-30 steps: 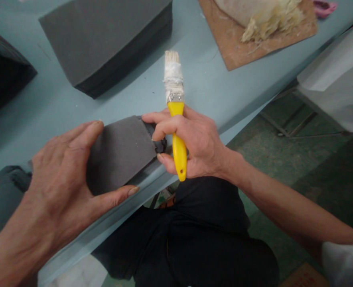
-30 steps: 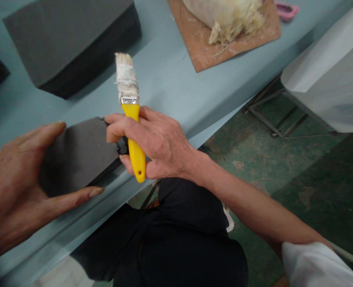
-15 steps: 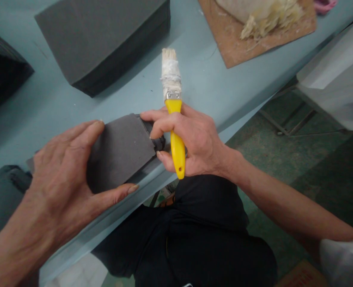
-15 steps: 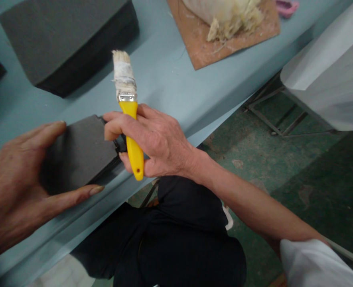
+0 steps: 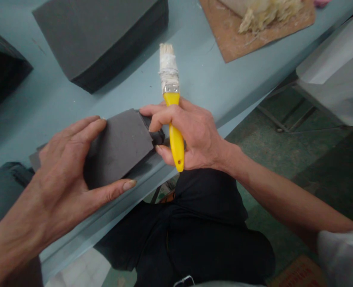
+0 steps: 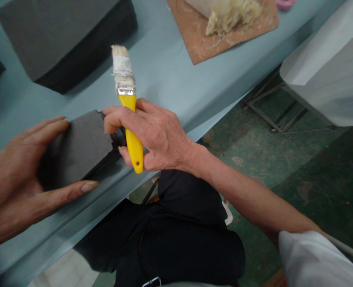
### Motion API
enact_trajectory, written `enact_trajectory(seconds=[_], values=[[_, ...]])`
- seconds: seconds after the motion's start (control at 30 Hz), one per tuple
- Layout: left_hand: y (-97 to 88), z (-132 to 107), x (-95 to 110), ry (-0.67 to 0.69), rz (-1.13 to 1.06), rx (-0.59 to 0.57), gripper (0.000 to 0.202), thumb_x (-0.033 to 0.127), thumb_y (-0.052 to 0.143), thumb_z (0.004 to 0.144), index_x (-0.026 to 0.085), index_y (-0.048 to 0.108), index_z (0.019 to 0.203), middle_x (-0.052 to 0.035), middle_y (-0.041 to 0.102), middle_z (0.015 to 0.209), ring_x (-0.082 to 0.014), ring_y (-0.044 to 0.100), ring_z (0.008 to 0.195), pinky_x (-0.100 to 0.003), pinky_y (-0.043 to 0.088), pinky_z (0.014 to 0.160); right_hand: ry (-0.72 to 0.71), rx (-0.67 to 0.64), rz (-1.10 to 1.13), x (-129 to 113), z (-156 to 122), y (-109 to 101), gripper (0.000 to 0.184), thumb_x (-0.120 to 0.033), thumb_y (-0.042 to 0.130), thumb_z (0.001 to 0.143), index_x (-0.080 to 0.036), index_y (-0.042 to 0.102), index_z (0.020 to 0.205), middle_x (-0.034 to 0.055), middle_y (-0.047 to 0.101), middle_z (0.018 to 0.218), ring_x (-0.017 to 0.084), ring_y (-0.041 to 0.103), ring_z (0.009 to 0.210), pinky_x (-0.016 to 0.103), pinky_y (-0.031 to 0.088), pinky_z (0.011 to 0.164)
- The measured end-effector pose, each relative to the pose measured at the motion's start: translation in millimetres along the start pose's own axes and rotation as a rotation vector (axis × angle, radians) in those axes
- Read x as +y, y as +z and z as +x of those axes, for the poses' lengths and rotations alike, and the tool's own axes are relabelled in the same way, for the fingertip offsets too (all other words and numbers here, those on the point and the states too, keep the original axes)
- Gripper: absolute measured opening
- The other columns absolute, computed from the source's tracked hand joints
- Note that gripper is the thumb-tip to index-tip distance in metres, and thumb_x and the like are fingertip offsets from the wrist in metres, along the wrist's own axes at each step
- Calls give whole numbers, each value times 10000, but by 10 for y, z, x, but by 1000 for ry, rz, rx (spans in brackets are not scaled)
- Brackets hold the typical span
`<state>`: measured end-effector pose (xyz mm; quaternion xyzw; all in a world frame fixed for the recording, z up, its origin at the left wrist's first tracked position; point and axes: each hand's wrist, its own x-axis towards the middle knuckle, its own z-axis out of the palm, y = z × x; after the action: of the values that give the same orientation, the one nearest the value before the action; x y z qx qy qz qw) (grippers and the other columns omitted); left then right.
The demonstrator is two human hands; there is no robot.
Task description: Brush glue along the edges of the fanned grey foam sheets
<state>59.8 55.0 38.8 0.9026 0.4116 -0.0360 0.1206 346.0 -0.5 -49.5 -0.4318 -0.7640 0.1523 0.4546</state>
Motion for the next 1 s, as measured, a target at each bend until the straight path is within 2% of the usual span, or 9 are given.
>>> enact_trajectory(seconds=[0.13, 0.3, 0.43, 0.73, 1.0], values=[[-30, -6, -9, 10, -27, 8, 1034, 924, 488, 923, 266, 366, 1711, -191, 508, 1696, -499, 511, 1556, -709, 416, 1280, -2, 0, -11, 17, -8, 19, 346, -262, 654, 881, -253, 611, 1223, 18, 757, 1457, 276, 738, 1288, 485, 620, 1104], [-61, -1, -22, 63, -64, 7, 998, 910, 476, 951, 283, 348, 1717, -161, 531, 1664, -476, 560, 1500, -677, 468, 1242, 3, 4, -14, -6, 0, 7, 329, -253, 647, 875, -245, 607, 1201, 12, 768, 1429, 270, 740, 1260, 466, 624, 1077], [-63, 8, -11, 37, -77, 6, 1032, 945, 480, 928, 276, 363, 1705, -160, 556, 1629, -465, 593, 1457, -674, 486, 1220, 15, -1, -19, -7, 1, 1, 321, -262, 629, 889, -262, 602, 1209, 3, 763, 1437, 254, 736, 1269, 444, 610, 1095], [-10, -12, -5, -9, -39, 7, 1046, 931, 529, 901, 300, 348, 1715, -141, 515, 1690, -456, 511, 1564, -636, 417, 1301, 11, 8, -19, -14, -1, 10, 329, -252, 628, 871, -245, 613, 1199, 16, 770, 1438, 264, 739, 1267, 455, 617, 1088], [11, 23, 18, 11, -6, 18, 1033, 926, 495, 924, 243, 384, 1692, -170, 529, 1678, -457, 513, 1562, -627, 425, 1289, 24, 4, -9, -18, -4, -2, 316, -260, 641, 887, -245, 621, 1202, 9, 763, 1446, 267, 736, 1282, 466, 619, 1099]])
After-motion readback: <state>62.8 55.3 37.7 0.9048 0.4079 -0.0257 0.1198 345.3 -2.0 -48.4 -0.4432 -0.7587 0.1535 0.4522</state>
